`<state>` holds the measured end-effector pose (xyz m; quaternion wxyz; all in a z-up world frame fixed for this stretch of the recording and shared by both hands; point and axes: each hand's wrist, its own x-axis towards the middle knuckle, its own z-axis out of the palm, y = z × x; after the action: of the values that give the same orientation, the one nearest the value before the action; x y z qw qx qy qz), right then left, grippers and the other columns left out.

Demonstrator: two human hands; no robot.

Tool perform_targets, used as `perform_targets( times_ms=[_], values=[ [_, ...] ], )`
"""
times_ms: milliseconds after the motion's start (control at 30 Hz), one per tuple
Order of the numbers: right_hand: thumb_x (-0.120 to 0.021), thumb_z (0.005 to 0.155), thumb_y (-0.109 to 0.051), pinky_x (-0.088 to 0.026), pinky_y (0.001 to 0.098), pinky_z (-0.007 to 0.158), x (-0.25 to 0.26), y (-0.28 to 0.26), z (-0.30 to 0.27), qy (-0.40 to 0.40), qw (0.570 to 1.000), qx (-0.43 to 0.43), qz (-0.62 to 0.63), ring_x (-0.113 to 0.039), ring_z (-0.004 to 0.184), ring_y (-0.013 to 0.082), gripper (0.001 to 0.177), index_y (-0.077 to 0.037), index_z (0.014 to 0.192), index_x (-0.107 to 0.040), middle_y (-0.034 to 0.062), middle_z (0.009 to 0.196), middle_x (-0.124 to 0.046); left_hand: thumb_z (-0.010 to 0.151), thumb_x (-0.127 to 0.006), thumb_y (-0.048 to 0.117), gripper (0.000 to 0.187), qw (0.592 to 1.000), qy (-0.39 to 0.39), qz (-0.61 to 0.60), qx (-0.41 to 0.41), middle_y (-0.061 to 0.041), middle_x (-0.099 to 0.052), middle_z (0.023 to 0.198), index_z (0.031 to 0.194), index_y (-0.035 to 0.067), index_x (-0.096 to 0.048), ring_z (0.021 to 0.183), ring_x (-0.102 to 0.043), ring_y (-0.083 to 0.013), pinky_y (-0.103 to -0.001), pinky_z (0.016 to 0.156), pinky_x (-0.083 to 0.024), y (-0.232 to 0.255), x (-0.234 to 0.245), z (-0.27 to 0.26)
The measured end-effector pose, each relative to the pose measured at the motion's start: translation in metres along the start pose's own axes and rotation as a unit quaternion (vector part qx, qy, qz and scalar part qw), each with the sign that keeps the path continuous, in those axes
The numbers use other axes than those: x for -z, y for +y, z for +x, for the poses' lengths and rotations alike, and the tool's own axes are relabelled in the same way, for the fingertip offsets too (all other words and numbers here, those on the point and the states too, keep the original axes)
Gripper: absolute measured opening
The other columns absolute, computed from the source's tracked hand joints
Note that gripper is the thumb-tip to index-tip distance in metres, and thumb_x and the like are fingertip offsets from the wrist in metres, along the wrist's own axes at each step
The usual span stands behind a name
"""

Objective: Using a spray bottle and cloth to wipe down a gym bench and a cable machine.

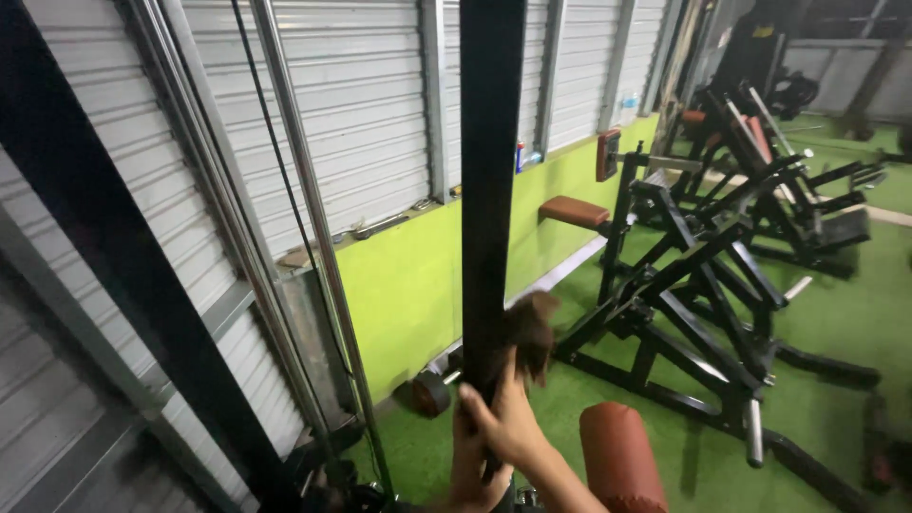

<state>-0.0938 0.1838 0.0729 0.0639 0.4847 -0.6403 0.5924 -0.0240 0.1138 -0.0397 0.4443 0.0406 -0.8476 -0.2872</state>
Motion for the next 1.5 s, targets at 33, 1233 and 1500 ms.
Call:
perform_targets(
  times_ms=[33,1233,1500],
  values=[
    [-0.071,0.092,-0.032,-0.014,0.0443,0.122,0.001,-0.004,-0.004,0.003,1.0,-0.002,-0.005,-0.014,0.154,0.0416,0.106,0.006,0.158,0.003,0.033,0.161,-0.017,0.064,-0.076,0.01,0.083,1.0,-0.003,-0.005,-0.002,-0.022,-0.044,0.147,0.143,0.01,-0.05,0.136,-0.04,-0.047,-0.055,0.112,-0.035,0.007,0.003,0.001],
    [-0.07,0.102,-0.032,-0.026,0.0778,0.114,0.001,-0.15,0.173,0.207,0.708,0.18,-0.651,-0.029,0.135,0.0693,0.04,-0.009,0.135,-0.069,0.0407,0.148,-0.034,0.071,-0.064,0.011,0.041,0.92,-0.236,-0.304,-0.072,-0.02,-0.054,0.133,0.112,0.011,-0.07,0.132,-0.049,-0.0391,-0.044,0.117,-0.039,-0.059,0.135,0.066],
    [-0.07,0.096,-0.032,-0.025,0.0806,0.11,-0.018,-0.134,0.128,0.123,0.739,0.094,-0.656,-0.026,0.135,0.069,0.035,-0.013,0.125,-0.07,0.0304,0.133,-0.043,0.071,-0.062,0.005,0.061,0.86,-0.322,-0.387,-0.086,-0.019,-0.042,0.165,0.131,0.015,-0.069,0.158,-0.031,-0.037,-0.045,0.131,-0.016,-0.054,0.158,0.116]
  ],
)
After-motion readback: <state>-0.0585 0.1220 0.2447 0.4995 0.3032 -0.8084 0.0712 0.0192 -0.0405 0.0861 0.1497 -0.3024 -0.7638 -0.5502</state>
